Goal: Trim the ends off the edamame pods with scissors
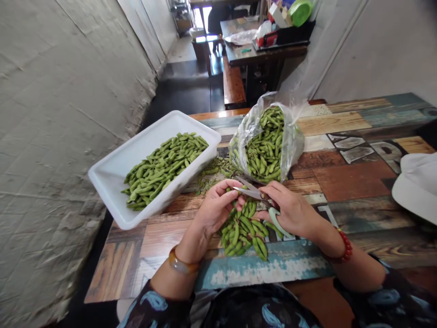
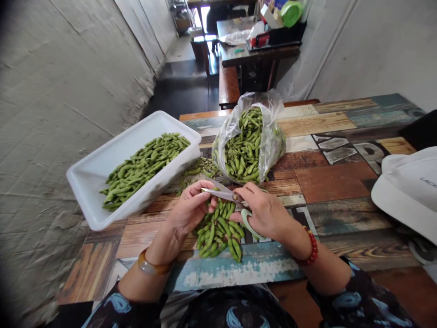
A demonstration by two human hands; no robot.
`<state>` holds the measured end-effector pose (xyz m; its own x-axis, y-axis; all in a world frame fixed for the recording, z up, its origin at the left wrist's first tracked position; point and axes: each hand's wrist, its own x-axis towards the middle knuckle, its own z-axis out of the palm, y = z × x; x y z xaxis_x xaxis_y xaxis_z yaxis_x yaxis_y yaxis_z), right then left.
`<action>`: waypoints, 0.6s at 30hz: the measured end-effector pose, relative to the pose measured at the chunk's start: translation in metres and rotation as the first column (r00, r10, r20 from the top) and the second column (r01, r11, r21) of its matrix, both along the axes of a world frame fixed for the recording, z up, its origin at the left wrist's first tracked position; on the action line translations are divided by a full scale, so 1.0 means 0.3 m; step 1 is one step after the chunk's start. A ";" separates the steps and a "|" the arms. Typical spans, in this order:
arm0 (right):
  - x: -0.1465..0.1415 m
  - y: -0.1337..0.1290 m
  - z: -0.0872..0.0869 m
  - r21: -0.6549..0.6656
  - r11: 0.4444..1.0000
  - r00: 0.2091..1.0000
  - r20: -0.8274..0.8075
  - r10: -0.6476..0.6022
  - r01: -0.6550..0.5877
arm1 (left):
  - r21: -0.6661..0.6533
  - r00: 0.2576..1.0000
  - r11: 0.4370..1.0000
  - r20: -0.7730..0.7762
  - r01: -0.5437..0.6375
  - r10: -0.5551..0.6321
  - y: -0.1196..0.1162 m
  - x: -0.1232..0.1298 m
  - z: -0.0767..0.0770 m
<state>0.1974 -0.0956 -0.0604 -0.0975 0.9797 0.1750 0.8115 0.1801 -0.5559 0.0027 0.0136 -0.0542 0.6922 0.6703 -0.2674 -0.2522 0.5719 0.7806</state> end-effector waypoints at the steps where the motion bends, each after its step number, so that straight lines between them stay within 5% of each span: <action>1: 0.003 -0.001 -0.001 -0.003 1.000 1.000 0.001 0.002 -0.002 | 0.022 0.999 0.999 -0.019 0.028 -0.028 -0.004 0.002 -0.005; 8: 0.016 -0.005 0.001 -0.012 1.000 0.999 0.038 0.006 -0.005 | 0.292 0.977 0.951 -0.211 0.100 -0.038 -0.005 -0.004 -0.032; 12: 0.014 -0.006 0.013 -0.002 1.000 0.998 0.054 -0.014 0.014 | 0.471 0.973 0.878 -0.229 0.083 0.031 0.000 -0.009 -0.018; 18: 0.008 -0.008 0.017 -0.027 1.000 0.999 0.032 -0.004 0.005 | 0.603 0.962 0.775 -0.272 0.189 -0.022 0.005 -0.008 -0.001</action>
<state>0.1997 -0.0981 -0.0553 -0.0986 0.9845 0.1451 0.8295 0.1619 -0.5345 0.0003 0.0149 -0.0546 0.7396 0.6728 0.0154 0.0193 -0.0442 0.9988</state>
